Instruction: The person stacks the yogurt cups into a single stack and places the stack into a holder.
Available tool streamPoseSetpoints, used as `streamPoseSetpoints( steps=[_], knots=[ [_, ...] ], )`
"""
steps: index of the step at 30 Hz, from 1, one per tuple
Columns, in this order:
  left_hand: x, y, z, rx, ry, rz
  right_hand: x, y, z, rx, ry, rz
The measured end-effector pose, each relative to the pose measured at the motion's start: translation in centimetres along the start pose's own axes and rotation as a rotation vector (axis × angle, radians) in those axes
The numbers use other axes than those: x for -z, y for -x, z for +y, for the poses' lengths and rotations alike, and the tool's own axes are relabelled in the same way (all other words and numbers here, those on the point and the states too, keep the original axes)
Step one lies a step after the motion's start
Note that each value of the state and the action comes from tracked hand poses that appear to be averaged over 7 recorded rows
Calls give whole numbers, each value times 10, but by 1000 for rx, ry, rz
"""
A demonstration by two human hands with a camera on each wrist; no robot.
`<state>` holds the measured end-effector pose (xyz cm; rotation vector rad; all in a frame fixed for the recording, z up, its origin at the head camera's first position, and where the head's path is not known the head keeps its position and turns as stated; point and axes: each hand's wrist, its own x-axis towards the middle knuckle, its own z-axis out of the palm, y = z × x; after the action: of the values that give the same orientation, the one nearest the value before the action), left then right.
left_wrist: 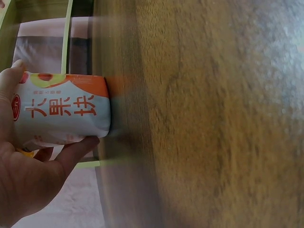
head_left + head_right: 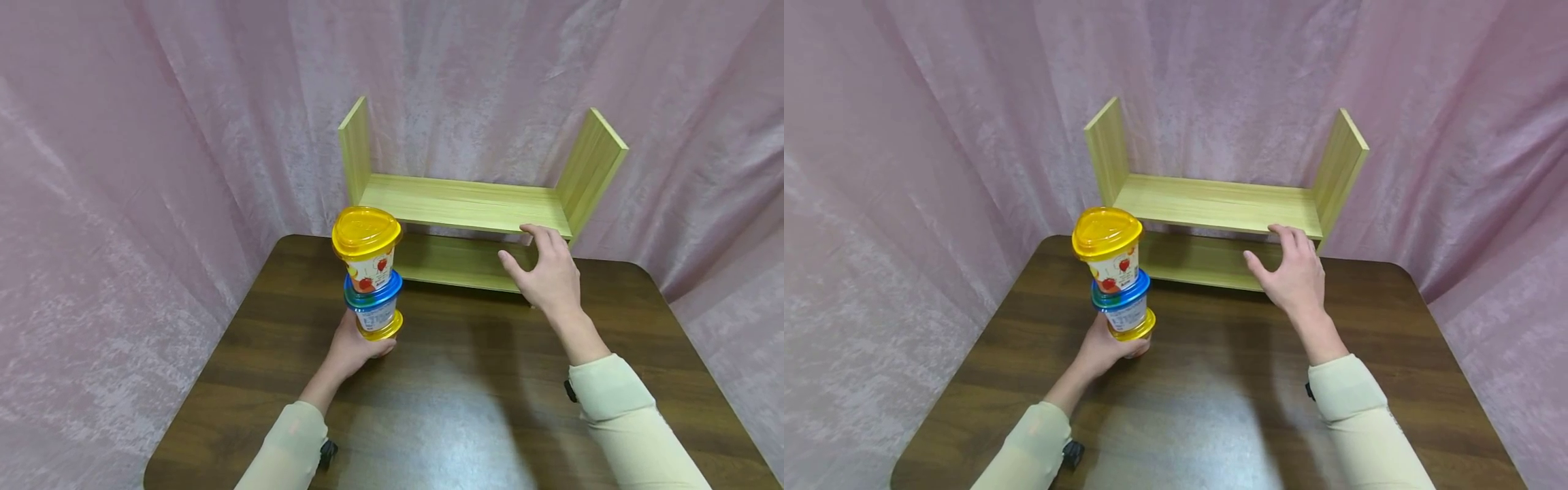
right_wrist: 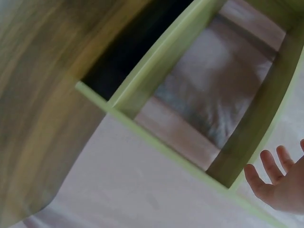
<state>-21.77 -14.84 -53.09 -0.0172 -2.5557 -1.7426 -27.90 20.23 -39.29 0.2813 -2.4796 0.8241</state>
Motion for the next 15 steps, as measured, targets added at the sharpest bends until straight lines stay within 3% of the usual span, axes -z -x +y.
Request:
streamPoseSetpoints(
  steps=[15],
  knots=[
    [0, 0, 1, 6, 24, -11, 20, 6, 42, -127, 44, 31]
  ],
)
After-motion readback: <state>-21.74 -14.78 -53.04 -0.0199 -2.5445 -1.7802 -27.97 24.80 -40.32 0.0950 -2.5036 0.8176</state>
